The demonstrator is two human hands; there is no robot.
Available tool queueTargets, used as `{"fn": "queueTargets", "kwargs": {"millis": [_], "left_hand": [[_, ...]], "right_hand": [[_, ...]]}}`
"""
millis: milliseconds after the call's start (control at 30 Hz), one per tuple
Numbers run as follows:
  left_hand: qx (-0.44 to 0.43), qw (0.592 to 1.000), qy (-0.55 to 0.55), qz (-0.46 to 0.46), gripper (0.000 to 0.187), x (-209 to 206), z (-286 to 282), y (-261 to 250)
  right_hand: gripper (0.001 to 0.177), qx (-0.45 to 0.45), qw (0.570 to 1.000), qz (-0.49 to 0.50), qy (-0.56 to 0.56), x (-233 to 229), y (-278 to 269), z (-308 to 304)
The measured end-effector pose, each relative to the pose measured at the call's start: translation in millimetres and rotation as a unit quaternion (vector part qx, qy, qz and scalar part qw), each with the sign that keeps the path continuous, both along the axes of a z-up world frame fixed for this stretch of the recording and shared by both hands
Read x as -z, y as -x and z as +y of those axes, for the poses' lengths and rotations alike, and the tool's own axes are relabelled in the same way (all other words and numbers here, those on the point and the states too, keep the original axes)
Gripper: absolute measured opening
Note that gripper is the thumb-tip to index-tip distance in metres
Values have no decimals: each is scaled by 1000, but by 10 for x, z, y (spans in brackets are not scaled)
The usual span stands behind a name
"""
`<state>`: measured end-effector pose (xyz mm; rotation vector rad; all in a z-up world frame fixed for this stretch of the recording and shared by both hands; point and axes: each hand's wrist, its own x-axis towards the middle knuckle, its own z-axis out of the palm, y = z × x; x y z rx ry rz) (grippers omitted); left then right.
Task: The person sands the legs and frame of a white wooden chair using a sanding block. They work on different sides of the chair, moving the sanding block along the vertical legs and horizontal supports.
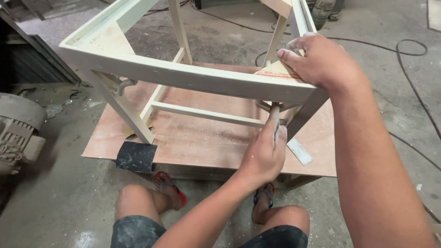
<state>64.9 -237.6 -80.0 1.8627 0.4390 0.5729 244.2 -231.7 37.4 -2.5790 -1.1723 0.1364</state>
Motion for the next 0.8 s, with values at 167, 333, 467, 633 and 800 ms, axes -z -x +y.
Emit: {"fn": "queueTargets", "kwargs": {"millis": [167, 333, 467, 633, 800], "left_hand": [[-24, 998, -8, -50, 62, 248, 58, -311], [-11, 998, 23, -63, 67, 364, -26, -285], [-42, 992, -45, -106, 38, 413, -21, -364], [-12, 999, -29, -36, 71, 426, 4, -366], [-3, 991, -131, -41, 70, 498, -175, -130]], "right_hand": [[65, 16, 1000, 6, 4, -38, 57, -6], [64, 23, 1000, 20, -5, -51, 58, -14], [64, 3, 1000, 18, -8, -30, 60, -6], [63, 33, 999, 34, 2, -76, 94, -16], [63, 29, 999, 37, -11, -65, 75, -11]]}}
